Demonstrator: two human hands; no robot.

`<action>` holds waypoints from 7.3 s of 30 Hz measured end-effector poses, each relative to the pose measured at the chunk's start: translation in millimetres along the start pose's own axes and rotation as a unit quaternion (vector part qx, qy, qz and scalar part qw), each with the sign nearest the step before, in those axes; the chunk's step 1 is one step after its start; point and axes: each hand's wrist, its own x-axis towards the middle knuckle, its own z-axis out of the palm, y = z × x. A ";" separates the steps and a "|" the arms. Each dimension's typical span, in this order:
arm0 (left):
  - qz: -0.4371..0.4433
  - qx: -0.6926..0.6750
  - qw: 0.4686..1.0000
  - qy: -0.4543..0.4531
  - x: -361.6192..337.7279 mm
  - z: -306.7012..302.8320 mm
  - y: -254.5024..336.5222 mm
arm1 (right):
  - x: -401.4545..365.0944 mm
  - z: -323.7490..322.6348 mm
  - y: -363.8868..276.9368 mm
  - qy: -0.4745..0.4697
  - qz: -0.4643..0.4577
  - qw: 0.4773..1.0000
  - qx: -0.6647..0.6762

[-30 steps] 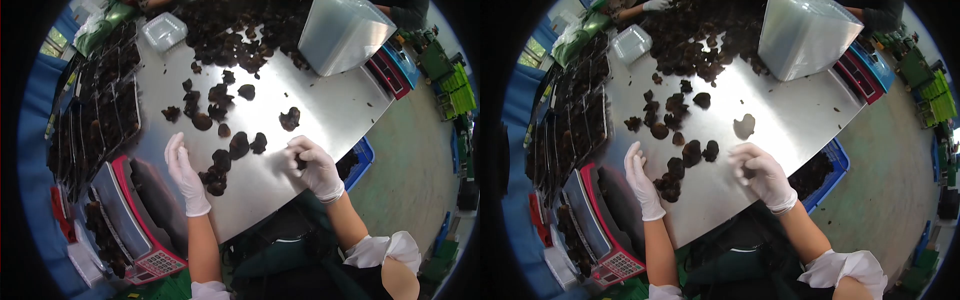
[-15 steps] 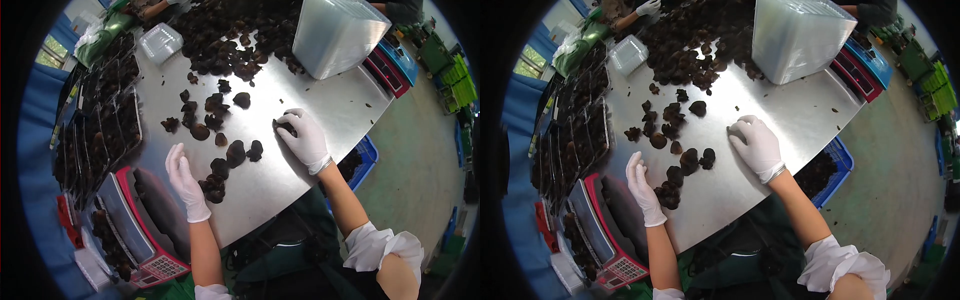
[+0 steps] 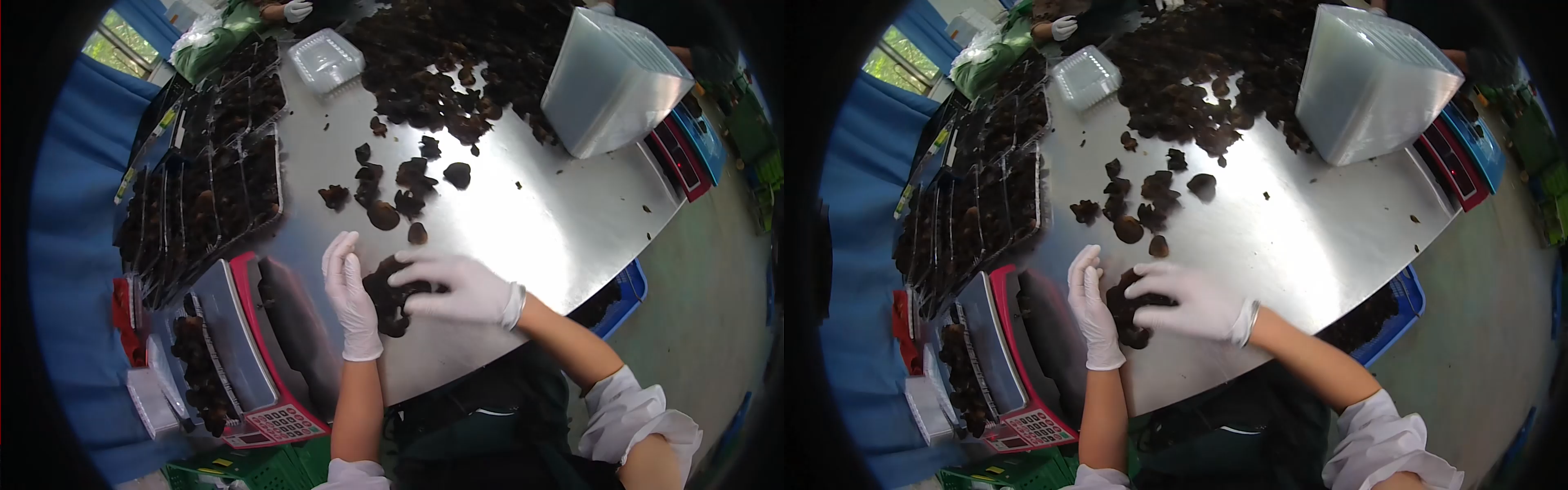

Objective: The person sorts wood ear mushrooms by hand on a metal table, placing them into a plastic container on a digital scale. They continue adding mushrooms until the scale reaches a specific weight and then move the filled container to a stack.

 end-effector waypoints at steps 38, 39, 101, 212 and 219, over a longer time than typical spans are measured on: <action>-0.078 -0.071 0.990 0.090 16.4 -21.1 10.1 | 189.1 -35.6 4.4 -0.065 0.004 0.963 -0.261; -0.078 -0.071 0.991 0.088 17.0 -21.0 9.9 | 194.5 -21.6 9.7 -0.053 -0.032 0.957 -0.284; 0.096 0.273 0.957 0.000 -9.4 -31.1 34.1 | -185.7 -67.0 -1.8 0.410 0.230 0.865 -0.175; -0.022 0.091 0.995 -0.039 24.0 -20.0 5.4 | 219.4 -155.7 104.4 0.227 0.147 0.859 -0.435; -0.065 0.091 0.993 -0.041 27.3 -21.0 15.9 | 143.2 -104.4 50.4 0.061 -0.033 0.950 -0.306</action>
